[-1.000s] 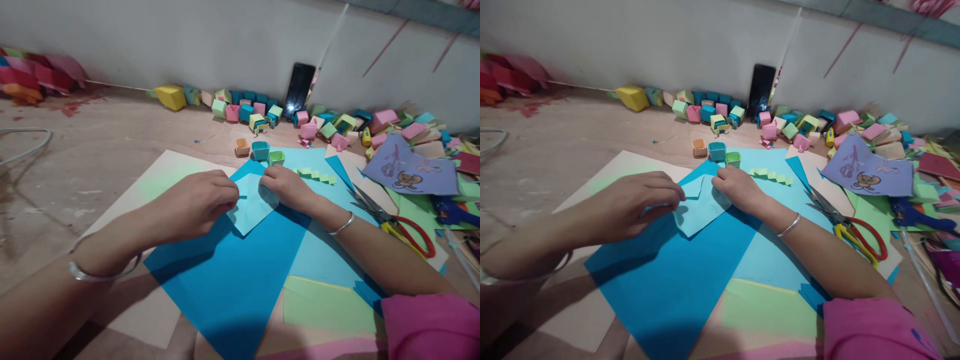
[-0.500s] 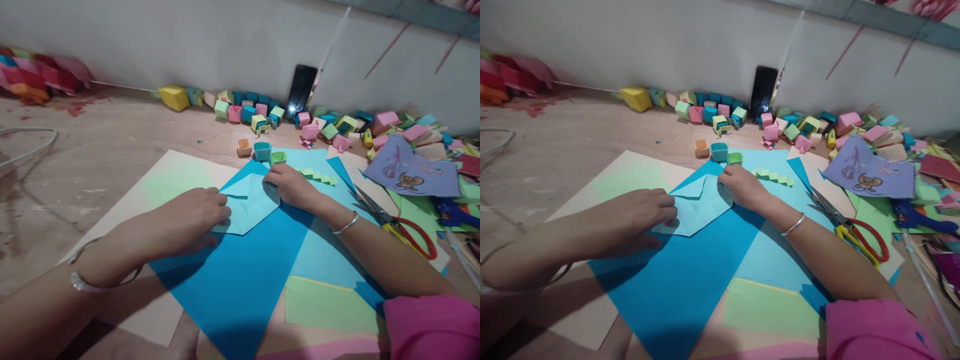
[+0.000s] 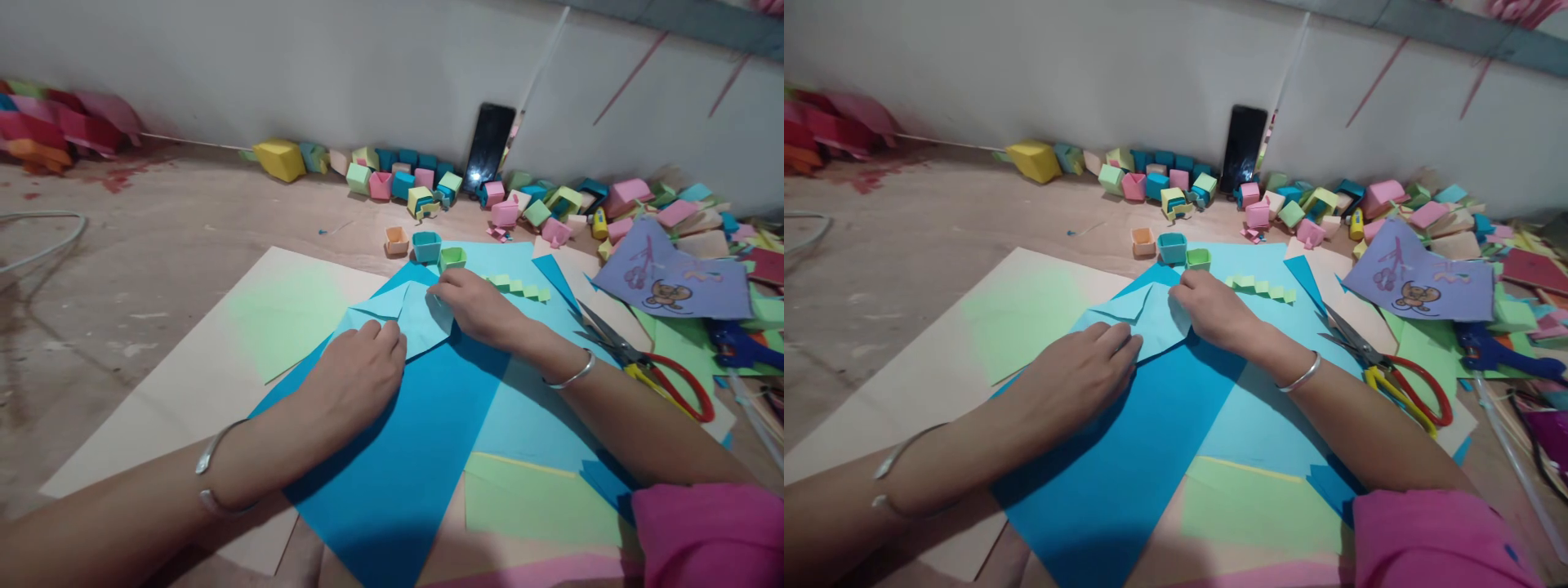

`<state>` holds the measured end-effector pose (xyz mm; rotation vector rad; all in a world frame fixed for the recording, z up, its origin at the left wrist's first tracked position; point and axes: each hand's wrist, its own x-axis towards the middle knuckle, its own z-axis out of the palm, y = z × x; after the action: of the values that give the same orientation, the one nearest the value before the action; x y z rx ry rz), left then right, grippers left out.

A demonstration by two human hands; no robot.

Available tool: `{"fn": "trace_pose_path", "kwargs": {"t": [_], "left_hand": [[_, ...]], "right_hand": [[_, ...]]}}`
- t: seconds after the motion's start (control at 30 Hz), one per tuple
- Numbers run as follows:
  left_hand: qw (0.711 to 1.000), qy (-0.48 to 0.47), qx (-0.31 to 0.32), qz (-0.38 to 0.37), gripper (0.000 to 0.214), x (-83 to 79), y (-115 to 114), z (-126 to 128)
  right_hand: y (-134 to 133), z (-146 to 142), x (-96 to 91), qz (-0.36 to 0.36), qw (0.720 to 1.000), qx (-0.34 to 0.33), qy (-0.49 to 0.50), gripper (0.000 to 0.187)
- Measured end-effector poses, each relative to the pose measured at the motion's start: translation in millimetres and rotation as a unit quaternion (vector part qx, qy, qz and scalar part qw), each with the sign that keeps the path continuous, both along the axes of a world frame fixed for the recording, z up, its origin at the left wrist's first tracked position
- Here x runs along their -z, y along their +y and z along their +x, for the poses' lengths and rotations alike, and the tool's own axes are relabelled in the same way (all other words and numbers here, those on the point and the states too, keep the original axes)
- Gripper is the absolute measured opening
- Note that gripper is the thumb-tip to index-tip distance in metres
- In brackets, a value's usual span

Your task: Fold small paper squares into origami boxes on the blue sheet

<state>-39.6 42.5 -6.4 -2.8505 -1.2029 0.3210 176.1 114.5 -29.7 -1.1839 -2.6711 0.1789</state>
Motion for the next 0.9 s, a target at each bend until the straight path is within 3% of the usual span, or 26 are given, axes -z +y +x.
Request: {"fn": "trace_pose_path", "kwargs": {"t": [0.1, 0.2, 0.33, 0.5, 0.67, 0.9], "left_hand": [[1.000, -0.005, 0.000, -0.011, 0.027, 1.1, 1.0, -3.2], [0.999, -0.039, 0.010, -0.004, 0.031, 3.7, 3.7, -7.9], [0.995, -0.089, -0.023, -0.032, 0.033, 3.1, 11.3, -15.5], [0.980, -0.147, -0.094, -0.094, 0.031, -0.1, 23.9, -21.5], [0.967, -0.156, -0.164, -0.117, 0.027, -4.9, 29.6, -20.1], [0.972, -0.136, -0.167, -0.095, 0.025, 0.1, 35.5, -19.6]], "right_hand": [[-9.3, -4.3, -13.2, 0.019, 0.995, -0.085, 0.039, 0.026], [-16.5, -7.5, -20.3, -0.020, 0.986, -0.165, 0.002, 0.035], [-17.1, -8.3, -16.6, -0.068, 0.990, -0.123, -0.034, 0.015], [-7.5, -3.4, -12.1, -0.126, 0.990, -0.063, 0.020, 0.013], [-0.4, -1.2, -12.4, -0.150, 0.989, 0.016, -0.004, 0.021], [1.6, 1.6, -17.0, -0.168, 0.985, -0.004, -0.026, 0.022]]}}
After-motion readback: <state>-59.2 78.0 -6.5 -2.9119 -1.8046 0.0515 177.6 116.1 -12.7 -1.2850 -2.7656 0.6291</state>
